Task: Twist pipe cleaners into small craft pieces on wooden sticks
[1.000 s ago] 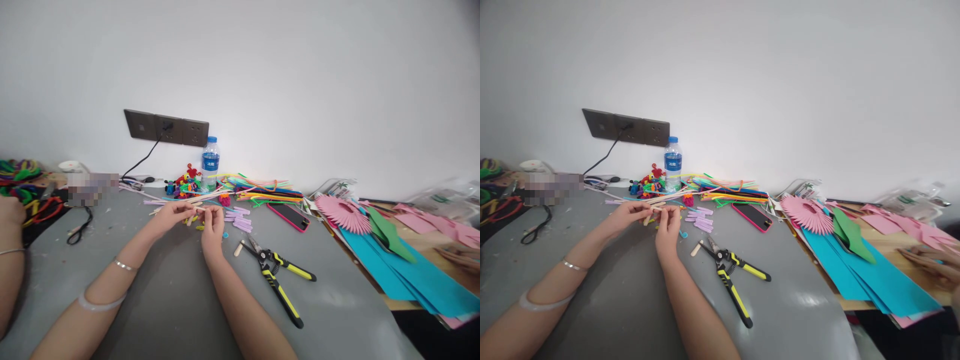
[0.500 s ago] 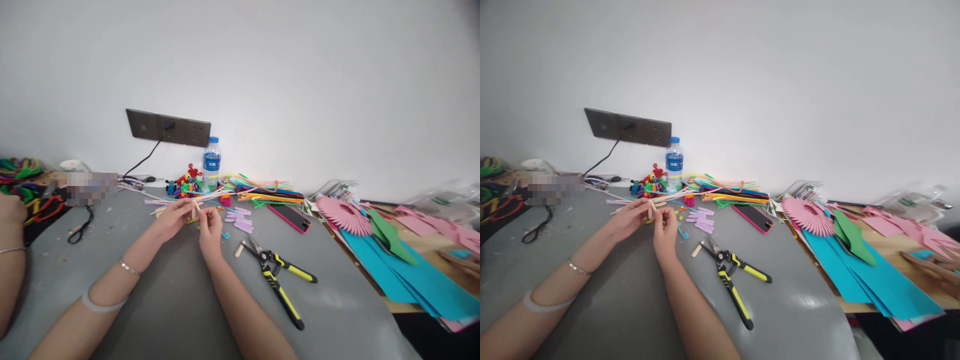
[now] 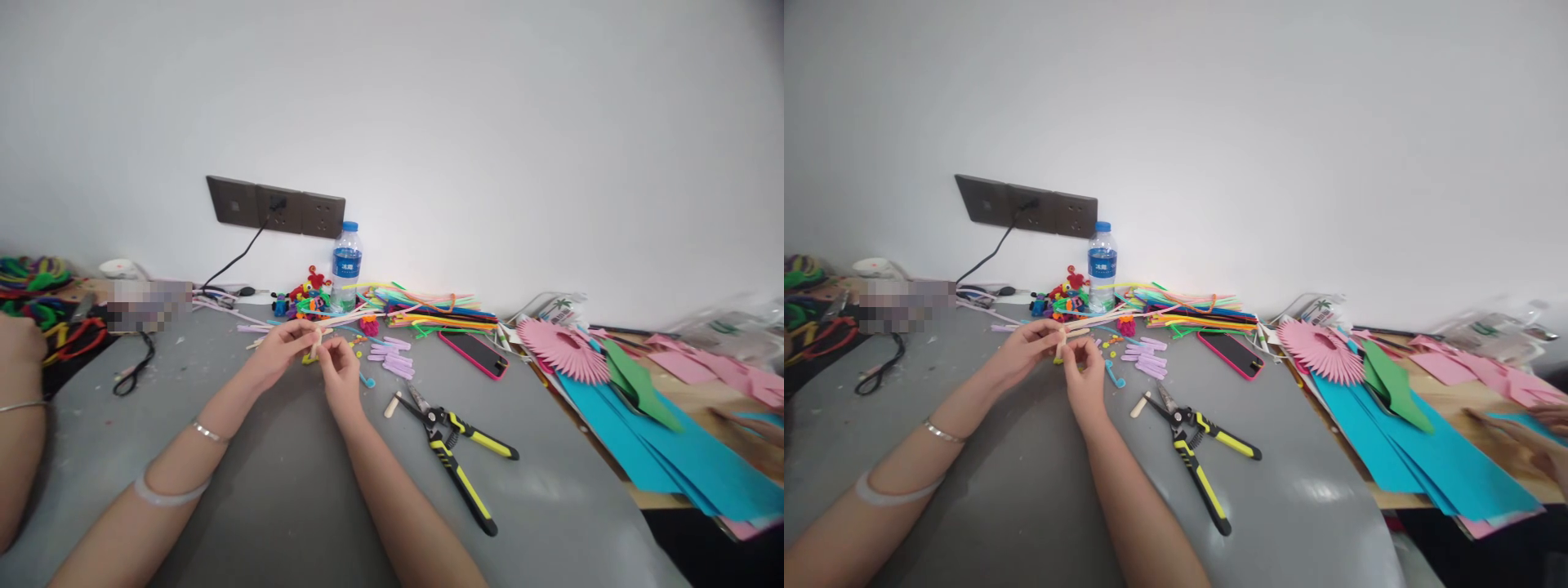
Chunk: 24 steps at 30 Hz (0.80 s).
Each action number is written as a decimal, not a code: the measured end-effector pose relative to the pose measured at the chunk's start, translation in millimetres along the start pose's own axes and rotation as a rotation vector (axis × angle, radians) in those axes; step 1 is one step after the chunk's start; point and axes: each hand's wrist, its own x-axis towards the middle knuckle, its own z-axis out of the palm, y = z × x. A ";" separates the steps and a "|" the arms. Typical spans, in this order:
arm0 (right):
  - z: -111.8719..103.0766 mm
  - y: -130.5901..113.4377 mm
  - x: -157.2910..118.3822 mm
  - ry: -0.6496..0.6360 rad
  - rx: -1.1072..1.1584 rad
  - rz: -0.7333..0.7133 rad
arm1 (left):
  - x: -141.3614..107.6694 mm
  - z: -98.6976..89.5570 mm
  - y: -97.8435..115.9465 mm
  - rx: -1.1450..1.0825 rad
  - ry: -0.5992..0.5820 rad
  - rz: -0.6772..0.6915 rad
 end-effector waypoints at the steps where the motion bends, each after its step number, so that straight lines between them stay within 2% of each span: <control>1: -0.2 0.1 -0.5 0.011 -0.021 -0.003 | -0.2 -1.2 1.7 0.026 -0.013 0.004; 6: -1.1 -1.5 -1.6 0.091 -0.115 -0.080 | -1.4 -3.4 8.1 0.080 0.003 0.000; 15: -0.6 -5.1 -2.9 0.056 -0.176 -0.162 | -0.7 -5.2 6.0 0.036 0.000 -0.011; 19: 0.2 0.4 -3.7 0.042 -0.112 -0.077 | -1.2 -5.0 7.8 0.006 -0.027 -0.045; 24: -0.6 -2.2 -2.3 0.094 0.035 0.062 | -2.4 -5.7 10.9 0.097 -0.103 -0.046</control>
